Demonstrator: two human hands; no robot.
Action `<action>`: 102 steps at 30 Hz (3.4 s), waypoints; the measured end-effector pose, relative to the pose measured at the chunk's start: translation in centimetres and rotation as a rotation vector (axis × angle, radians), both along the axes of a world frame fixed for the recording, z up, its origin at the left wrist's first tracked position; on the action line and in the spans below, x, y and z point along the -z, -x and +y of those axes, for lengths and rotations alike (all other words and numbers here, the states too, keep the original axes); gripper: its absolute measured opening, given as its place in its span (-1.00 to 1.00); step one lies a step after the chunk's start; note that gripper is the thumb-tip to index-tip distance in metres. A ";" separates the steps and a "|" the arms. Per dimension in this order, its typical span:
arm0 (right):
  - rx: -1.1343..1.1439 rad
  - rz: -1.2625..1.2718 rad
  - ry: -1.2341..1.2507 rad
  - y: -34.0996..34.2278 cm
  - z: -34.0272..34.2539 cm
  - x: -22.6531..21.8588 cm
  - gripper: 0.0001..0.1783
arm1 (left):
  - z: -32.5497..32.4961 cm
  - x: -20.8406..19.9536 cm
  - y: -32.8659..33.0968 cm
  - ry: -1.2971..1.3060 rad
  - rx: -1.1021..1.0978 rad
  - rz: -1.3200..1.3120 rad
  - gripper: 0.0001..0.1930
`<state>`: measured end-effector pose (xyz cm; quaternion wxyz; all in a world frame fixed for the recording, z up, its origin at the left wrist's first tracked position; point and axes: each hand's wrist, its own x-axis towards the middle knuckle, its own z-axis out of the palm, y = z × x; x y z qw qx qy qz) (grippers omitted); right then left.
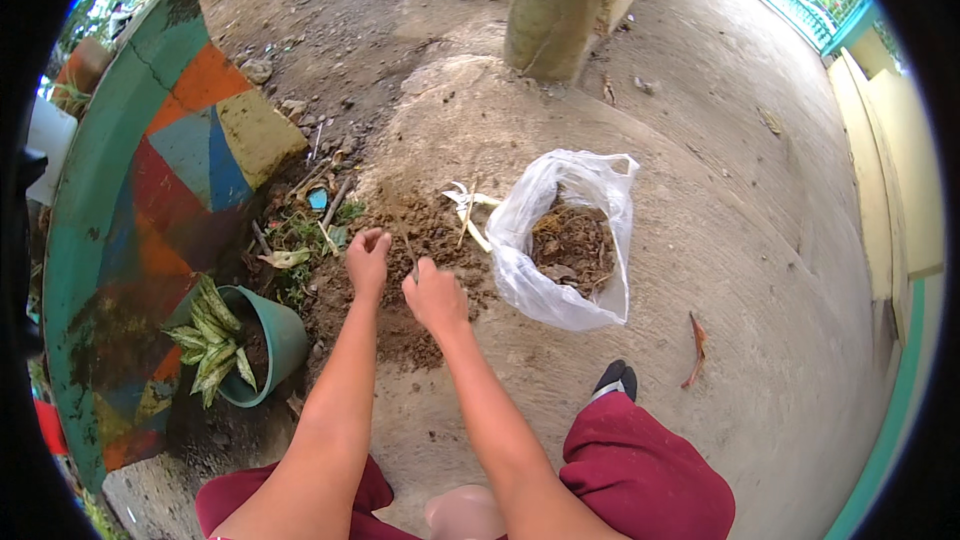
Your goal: The person loosens soil with a small hand tool, then transfers soil into a white plastic bag. They also remove a dried leaf from a potted plant and place it aside.
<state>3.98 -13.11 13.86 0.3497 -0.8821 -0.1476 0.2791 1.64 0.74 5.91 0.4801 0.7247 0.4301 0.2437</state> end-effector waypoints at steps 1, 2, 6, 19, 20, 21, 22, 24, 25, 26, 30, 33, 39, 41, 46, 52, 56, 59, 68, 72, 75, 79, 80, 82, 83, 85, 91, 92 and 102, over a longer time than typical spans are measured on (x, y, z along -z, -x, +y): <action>0.039 -0.074 -0.033 -1.1 -0.5 -0.2 -0.75 | -0.5 -1.0 -1.4 -0.031 0.069 -0.085 -0.81; 0.068 -0.142 -0.071 -2.0 -0.8 -0.5 -0.77 | -1.2 -2.0 -2.4 -0.005 0.115 -0.133 -0.81; 0.177 -0.237 -0.109 -5.4 -3.7 -4.5 -0.78 | -5.7 -3.7 -6.8 0.085 0.275 -0.270 -0.83; 0.459 -0.582 -0.088 -13.6 -17.9 -0.6 -0.81 | -20.4 3.2 -5.7 -0.202 0.743 0.067 -0.79; 0.487 -0.564 -0.077 -13.4 -18.4 -0.2 -0.82 | -20.4 3.6 -5.4 -0.206 0.748 0.055 -0.79; 0.515 -0.545 -0.065 -13.4 -18.8 0.2 -0.82 | -20.4 4.1 -5.3 -0.210 0.753 0.043 -0.78; 0.545 -0.529 -0.065 -13.1 -19.2 0.5 -0.83 | -20.9 3.6 -5.5 -0.214 0.786 0.038 -0.77; 0.572 -0.541 -0.086 -12.8 -18.9 0.5 -0.83 | -20.6 3.5 -6.9 -0.391 0.897 -0.109 -0.73; 0.585 -0.552 -0.105 -12.9 -18.5 0.3 -0.83 | -20.3 3.4 -7.6 -0.488 0.946 -0.187 -0.72; 0.582 -0.540 -0.123 -12.9 -18.2 0.1 -0.83 | -20.8 3.2 -7.9 -0.568 0.943 -0.190 -0.70; 0.517 -0.548 -0.140 -12.7 -17.2 -0.5 -0.84 | -21.7 3.3 -8.3 -0.647 1.003 0.301 -0.72; 0.470 -0.560 -0.125 -12.2 -17.3 -0.3 -0.84 | -22.1 2.5 -7.8 -0.693 1.141 0.434 -0.69; 0.313 -0.543 -0.213 -9.5 -11.1 -1.5 -0.84 | -18.5 1.2 -7.6 -0.138 0.821 -0.023 -0.89; 0.250 -0.528 -0.261 -8.4 -9.3 -1.9 -0.83 | -16.6 -3.3 -7.3 0.029 0.708 0.130 -0.75; 0.076 -0.228 -0.457 -4.8 -3.4 -3.7 -0.76 | -6.3 -4.3 -4.2 0.404 0.274 -0.390 -0.84; -0.018 0.082 -0.365 0.9 -0.2 0.5 -0.78 | 1.5 -1.1 5.6 0.058 0.017 0.237 -0.75; -0.174 0.009 -0.110 4.5 0.3 3.0 -0.76 | 3.0 1.4 9.6 -0.014 0.047 0.372 -0.78; -0.205 0.010 0.041 5.9 0.1 4.8 -0.72 | 1.7 1.4 8.6 -0.010 0.075 0.421 -0.79; -0.215 -0.054 0.066 6.0 0.7 5.0 -0.73 | 2.4 2.3 8.0 -0.249 0.217 0.366 -0.88; -0.074 -0.070 -0.023 6.7 1.1 5.1 -0.73 | 1.4 0.2 6.6 -0.157 0.277 0.518 -0.84; -0.152 -0.022 0.099 8.3 0.7 7.2 -0.73 | 2.3 1.6 7.1 -0.289 0.252 0.515 -0.83; -0.171 -0.008 0.101 7.9 0.5 7.6 -0.72 | 2.1 2.2 6.7 -0.241 0.251 0.594 -0.82; -0.170 0.004 0.103 7.4 0.9 6.6 -0.72 | 2.4 2.1 6.6 -0.253 0.267 0.593 -0.82; -0.084 -0.011 -0.006 7.2 1.0 5.6 -0.71 | 2.6 2.1 6.5 -0.269 0.277 0.596 -0.81; -0.042 -0.018 -0.062 7.2 1.1 5.3 -0.71 | 2.8 2.2 6.6 -0.274 0.270 0.600 -0.81; -0.037 0.007 -0.005 7.9 0.8 5.8 -0.71 | 2.9 2.4 6.5 -0.247 0.250 0.605 -0.80; -0.175 -0.001 0.078 7.7 -0.5 7.8 -0.72 | 2.8 2.2 6.1 -0.192 0.239 0.667 -0.80; -0.167 -0.011 0.058 7.3 0.0 7.1 -0.72 | 2.8 2.3 6.3 -0.210 0.232 0.660 -0.80; -0.195 0.037 0.132 9.3 -0.7 8.7 -0.72 | 1.7 2.3 6.3 -0.349 0.266 0.674 -0.82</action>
